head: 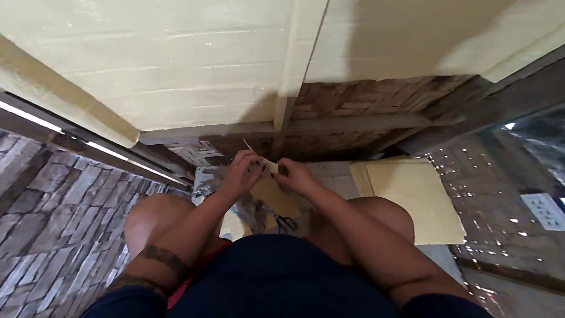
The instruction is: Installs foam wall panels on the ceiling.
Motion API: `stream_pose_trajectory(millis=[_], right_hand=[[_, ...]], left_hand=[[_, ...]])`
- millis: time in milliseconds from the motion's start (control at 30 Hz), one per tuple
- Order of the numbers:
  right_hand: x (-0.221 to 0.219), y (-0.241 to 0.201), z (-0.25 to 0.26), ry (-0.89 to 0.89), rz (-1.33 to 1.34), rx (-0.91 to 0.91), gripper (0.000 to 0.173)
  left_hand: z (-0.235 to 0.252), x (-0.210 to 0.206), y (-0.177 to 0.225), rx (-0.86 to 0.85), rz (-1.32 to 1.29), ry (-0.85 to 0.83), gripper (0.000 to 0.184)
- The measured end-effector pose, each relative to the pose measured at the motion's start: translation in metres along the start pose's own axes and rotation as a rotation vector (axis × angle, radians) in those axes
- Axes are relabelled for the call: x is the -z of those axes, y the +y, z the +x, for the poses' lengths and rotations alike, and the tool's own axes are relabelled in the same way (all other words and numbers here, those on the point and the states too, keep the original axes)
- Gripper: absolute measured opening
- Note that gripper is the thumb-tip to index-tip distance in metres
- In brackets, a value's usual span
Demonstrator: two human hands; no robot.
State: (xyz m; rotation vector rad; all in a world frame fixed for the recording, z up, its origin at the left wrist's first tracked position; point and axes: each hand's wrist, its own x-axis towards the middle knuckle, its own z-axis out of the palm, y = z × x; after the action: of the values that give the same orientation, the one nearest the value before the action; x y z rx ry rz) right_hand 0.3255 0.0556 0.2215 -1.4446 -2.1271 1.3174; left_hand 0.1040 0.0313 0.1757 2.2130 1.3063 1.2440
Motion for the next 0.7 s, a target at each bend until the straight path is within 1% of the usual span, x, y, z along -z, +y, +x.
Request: stream_pose_trajectory(millis=[67,100,200,333,533,633,700], right_hand=[[-0.004,-0.001,0.003,-0.009,0.059,-0.009,0.031],[-0.005,-0.003,0.004,-0.008,0.089,-0.013,0.031],[-0.007,-0.008,0.006,0.007,0.197,-0.039,0.03],[-0.01,-0.011,0.005,0.056,0.353,-0.059,0.027],[-0.013,-0.009,0.004,0.057,0.545,-0.001,0.019],[-0.008,-0.016,-0.001,0.044,0.541,-0.005,0.018],[-0.007,-0.017,-0.002,0.044,0.52,0.013,0.015]], left_hand=[[-0.002,-0.004,0.004,0.089,-0.123,-0.084,0.027],[-0.004,-0.007,0.006,0.122,-0.155,-0.123,0.031],[-0.006,-0.013,0.012,0.126,-0.186,-0.182,0.044],[-0.003,-0.011,0.02,0.077,-0.193,-0.181,0.045],[-0.005,-0.007,0.019,0.024,-0.179,-0.179,0.048],[-0.007,-0.006,0.019,0.032,-0.194,-0.176,0.05],[-0.007,-0.006,0.02,0.078,-0.23,-0.172,0.048]])
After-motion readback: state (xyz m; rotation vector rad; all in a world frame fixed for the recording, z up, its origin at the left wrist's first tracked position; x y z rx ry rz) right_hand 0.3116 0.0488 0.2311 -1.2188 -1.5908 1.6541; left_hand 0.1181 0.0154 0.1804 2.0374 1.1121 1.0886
